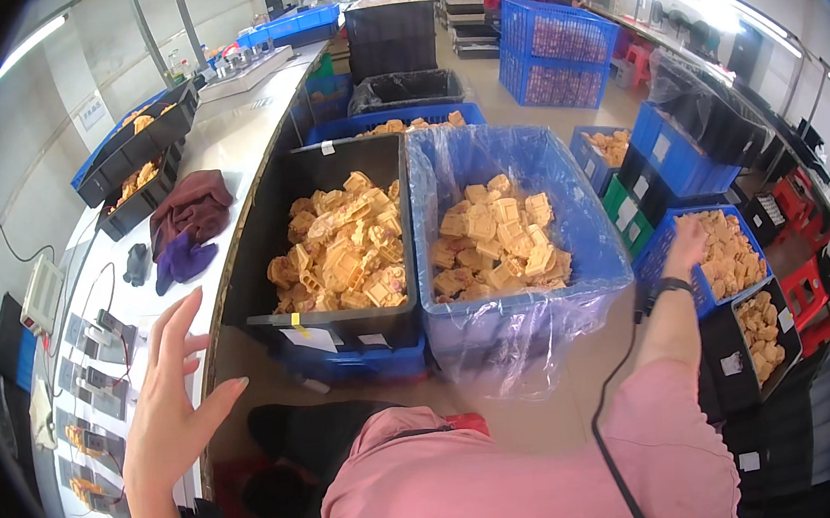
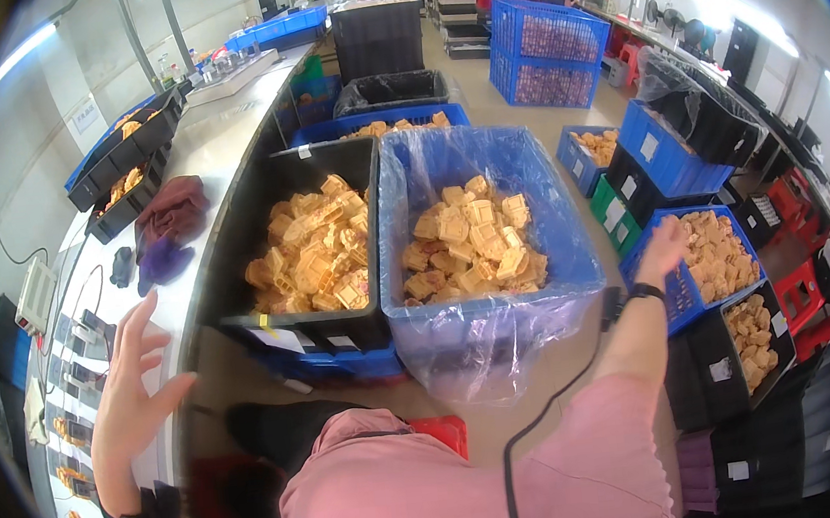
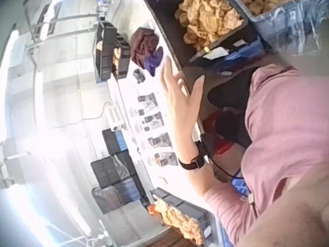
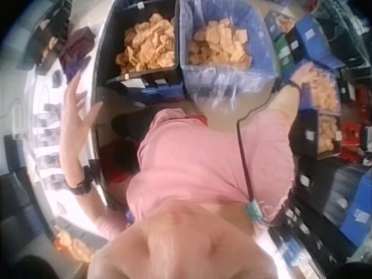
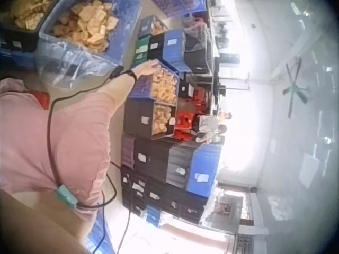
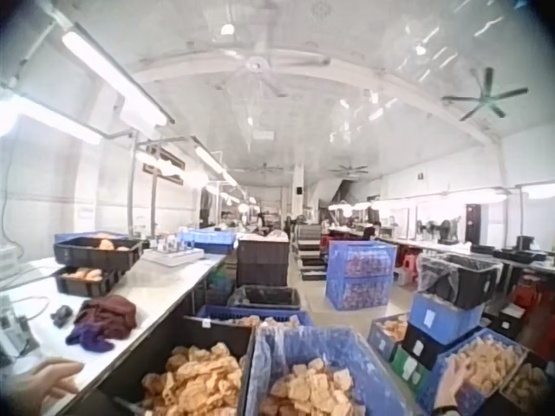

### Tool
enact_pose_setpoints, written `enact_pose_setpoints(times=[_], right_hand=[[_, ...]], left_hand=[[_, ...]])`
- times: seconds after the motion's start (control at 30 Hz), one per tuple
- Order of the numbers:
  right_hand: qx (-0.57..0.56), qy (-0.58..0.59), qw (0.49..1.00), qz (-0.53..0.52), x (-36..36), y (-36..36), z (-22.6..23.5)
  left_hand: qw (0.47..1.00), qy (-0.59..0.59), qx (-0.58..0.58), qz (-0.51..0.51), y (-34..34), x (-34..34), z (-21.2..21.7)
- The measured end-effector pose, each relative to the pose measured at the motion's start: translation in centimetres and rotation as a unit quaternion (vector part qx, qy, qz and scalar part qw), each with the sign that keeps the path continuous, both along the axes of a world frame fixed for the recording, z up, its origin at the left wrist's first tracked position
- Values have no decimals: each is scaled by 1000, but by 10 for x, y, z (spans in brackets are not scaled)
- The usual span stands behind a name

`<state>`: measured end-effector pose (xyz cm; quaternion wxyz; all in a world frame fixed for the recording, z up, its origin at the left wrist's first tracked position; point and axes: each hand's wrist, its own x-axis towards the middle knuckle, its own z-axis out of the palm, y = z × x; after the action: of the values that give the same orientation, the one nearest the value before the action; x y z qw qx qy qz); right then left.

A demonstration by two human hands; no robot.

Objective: Assemble and test plastic toy waffle-shaped components using a specialized fixture.

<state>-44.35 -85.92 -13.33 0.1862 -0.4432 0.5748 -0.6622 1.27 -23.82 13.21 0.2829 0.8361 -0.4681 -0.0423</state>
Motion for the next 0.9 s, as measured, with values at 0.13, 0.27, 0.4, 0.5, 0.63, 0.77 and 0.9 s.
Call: enact_pose_setpoints(times=[0.13, 0.27, 0.4, 0.5, 0.63, 0.77, 0.9], right_hand=[[-52, -147, 977, 145, 120, -10, -23], [-89, -136, 918, 363, 277, 52, 63], [-115, -117, 821, 546, 376, 160, 131], [-129, -54, 708, 692, 439, 257, 144], [-224, 64, 484, 844, 487, 393, 152], [-352, 91, 312, 878, 507, 506, 173], [-376, 81, 227, 895, 537, 577, 180]], left_hand=[[999, -10, 16, 31, 15, -15, 3], [998, -1, 20, 66, 40, -38, 5], [998, 16, 37, 57, 63, -46, 4], [994, 39, 40, 93, 97, -61, -6], [971, 55, 17, 231, 156, -91, -28], [903, 126, -68, 405, 208, -110, -45], [859, 11, -103, 501, 245, -88, -77]])
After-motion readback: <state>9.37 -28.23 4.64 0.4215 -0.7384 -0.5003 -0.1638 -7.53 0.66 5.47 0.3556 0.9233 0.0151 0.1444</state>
